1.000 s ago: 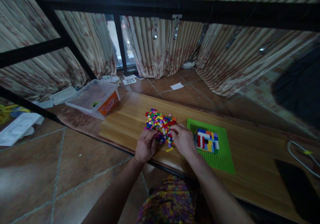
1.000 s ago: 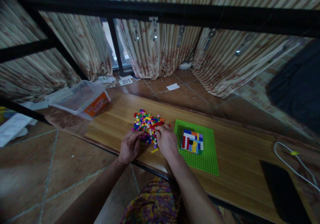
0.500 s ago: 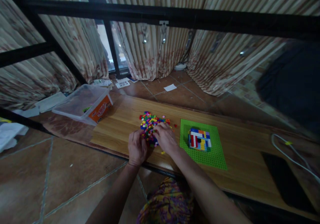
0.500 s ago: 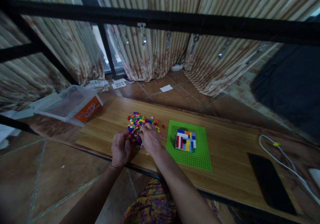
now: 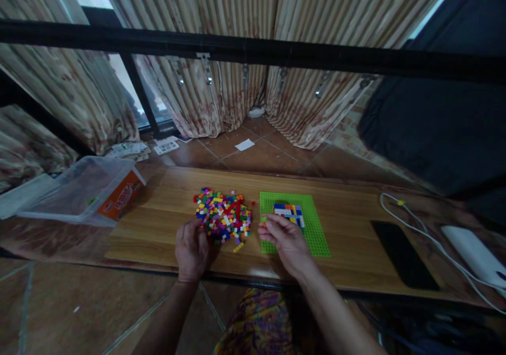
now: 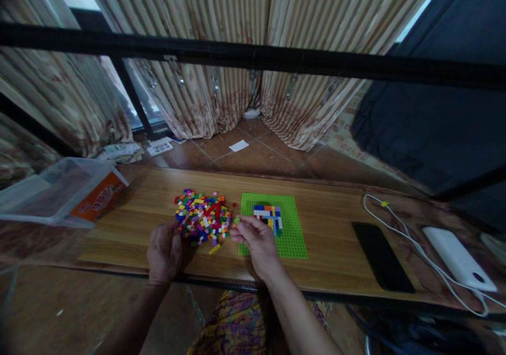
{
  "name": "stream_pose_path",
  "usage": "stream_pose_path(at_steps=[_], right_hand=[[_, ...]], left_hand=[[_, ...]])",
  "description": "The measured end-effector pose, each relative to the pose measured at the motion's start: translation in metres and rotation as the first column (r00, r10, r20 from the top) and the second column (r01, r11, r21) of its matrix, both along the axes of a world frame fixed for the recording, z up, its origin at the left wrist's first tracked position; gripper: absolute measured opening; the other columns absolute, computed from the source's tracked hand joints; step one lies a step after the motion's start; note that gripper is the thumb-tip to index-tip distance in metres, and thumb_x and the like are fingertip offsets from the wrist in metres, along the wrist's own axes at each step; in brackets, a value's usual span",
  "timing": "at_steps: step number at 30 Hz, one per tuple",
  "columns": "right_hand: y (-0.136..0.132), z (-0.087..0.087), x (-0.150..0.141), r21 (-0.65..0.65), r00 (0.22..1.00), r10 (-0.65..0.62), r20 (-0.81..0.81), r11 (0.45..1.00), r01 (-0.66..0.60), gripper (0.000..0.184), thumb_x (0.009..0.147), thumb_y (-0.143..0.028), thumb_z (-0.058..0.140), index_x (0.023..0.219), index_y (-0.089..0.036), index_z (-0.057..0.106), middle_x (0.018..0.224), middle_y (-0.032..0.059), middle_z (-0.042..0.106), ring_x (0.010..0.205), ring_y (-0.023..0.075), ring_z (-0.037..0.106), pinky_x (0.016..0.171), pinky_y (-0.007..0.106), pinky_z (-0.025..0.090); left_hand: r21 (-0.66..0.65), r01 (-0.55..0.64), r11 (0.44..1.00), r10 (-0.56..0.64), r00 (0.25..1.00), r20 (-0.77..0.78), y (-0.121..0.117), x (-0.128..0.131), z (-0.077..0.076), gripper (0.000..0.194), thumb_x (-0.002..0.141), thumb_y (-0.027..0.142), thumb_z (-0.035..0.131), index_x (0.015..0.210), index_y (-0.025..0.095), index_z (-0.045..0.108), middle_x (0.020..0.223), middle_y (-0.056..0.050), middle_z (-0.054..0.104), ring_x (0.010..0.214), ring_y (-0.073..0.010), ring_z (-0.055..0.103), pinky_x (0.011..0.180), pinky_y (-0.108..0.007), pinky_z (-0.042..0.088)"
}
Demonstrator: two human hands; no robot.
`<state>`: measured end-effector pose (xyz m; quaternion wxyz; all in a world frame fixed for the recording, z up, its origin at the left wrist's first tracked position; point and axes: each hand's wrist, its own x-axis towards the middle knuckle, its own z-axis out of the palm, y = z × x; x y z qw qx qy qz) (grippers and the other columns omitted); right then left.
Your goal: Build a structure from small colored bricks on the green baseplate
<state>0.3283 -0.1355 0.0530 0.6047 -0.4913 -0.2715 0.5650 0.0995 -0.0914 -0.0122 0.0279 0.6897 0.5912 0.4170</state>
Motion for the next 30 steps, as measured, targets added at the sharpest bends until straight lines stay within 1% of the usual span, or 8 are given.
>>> stream_pose_path(at_steps=[4,8,11,15,20,24,27,30], right_hand=[[-0.009,0.005,0.01,-0.018,0.993,0.004,-0.115,1.0,-0.006,0.032,0.06,-0.033,0.084,0.088,-0.022,0.074,0.076,0.0007,0.072,0.071,0.0129,0.067,0.069,0.026,0.055],[-0.019,0.009,0.007,0.091,0.983,0.016,0.181,0.995,-0.033,0.023,0.072,-0.035,0.074,0.092,-0.023,0.074,0.078,0.001,0.07,0.068,0.0144,0.066,0.066,0.029,0.055],[-0.028,0.016,0.004,0.235,0.824,0.005,0.567,0.958,-0.167,0.018,0.085,-0.029,0.06,0.097,-0.025,0.072,0.089,0.0034,0.07,0.081,0.0163,0.066,0.074,0.032,0.054],[-0.041,0.023,0.001,0.221,0.606,0.029,0.795,0.916,-0.335,0.028,0.09,-0.019,0.05,0.11,-0.027,0.066,0.101,0.0036,0.069,0.094,0.0166,0.065,0.083,0.031,0.051],[-0.056,0.008,-0.002,0.067,0.549,0.188,0.815,0.909,-0.41,0.032,0.088,-0.017,0.05,0.118,-0.025,0.057,0.095,0.0016,0.068,0.089,0.0168,0.065,0.082,0.031,0.05],[-0.066,-0.006,-0.005,-0.024,0.538,0.336,0.773,0.863,-0.504,0.027,0.089,-0.018,0.048,0.114,-0.024,0.056,0.089,0.0005,0.068,0.085,0.0165,0.065,0.079,0.03,0.049],[-0.063,-0.013,-0.004,-0.047,0.481,0.351,0.803,0.842,-0.537,0.018,0.09,-0.02,0.049,0.102,-0.024,0.061,0.09,0.0013,0.069,0.085,0.0173,0.065,0.077,0.03,0.049],[-0.047,-0.022,-0.004,-0.007,0.379,0.235,0.895,0.857,-0.515,0.017,0.09,-0.016,0.047,0.087,-0.023,0.063,0.086,0.0025,0.067,0.081,0.0181,0.063,0.075,0.03,0.047]], left_hand=[[0.026,0.012,1.0,-0.013,1.0,0.023,0.0,0.001,0.006,0.021,0.089,0.025,0.046,0.102,0.017,0.06,0.095,-0.009,0.063,0.094,-0.0225,0.058,0.085,-0.037,0.047],[-0.027,0.096,0.995,-0.087,0.972,0.22,-0.02,0.025,0.034,0.023,0.089,0.031,0.05,0.104,0.018,0.061,0.099,-0.009,0.065,0.096,-0.0224,0.059,0.087,-0.038,0.047],[-0.208,0.372,0.904,-0.21,0.813,0.543,-0.046,0.058,0.063,0.029,0.089,0.036,0.053,0.112,0.02,0.06,0.098,-0.006,0.066,0.088,-0.0182,0.062,0.08,-0.032,0.049],[-0.33,0.597,0.731,-0.103,0.575,0.812,-0.068,0.089,0.086,0.027,0.078,0.039,0.066,0.094,0.018,0.066,0.072,-0.001,0.062,0.066,-0.0126,0.056,0.063,-0.025,0.045],[-0.425,0.692,0.584,0.18,0.4,0.899,-0.081,0.083,0.08,0.028,0.064,0.036,0.078,0.077,0.014,0.067,0.064,0.0,0.061,0.055,-0.0086,0.051,0.056,-0.022,0.041],[-0.488,0.727,0.483,0.387,0.323,0.864,-0.097,0.064,0.064,0.03,0.06,0.031,0.08,0.078,0.013,0.066,0.064,-0.001,0.063,0.051,-0.0076,0.051,0.052,-0.021,0.037],[-0.536,0.713,0.452,0.444,0.341,0.828,-0.11,0.05,0.054,0.029,0.06,0.029,0.079,0.079,0.013,0.065,0.062,0.001,0.062,0.049,-0.0076,0.05,0.051,-0.021,0.036],[-0.585,0.661,0.469,0.391,0.438,0.809,-0.115,0.041,0.048,0.022,0.064,0.027,0.074,0.078,0.014,0.064,0.059,0.003,0.058,0.05,-0.0076,0.048,0.052,-0.021,0.037]])
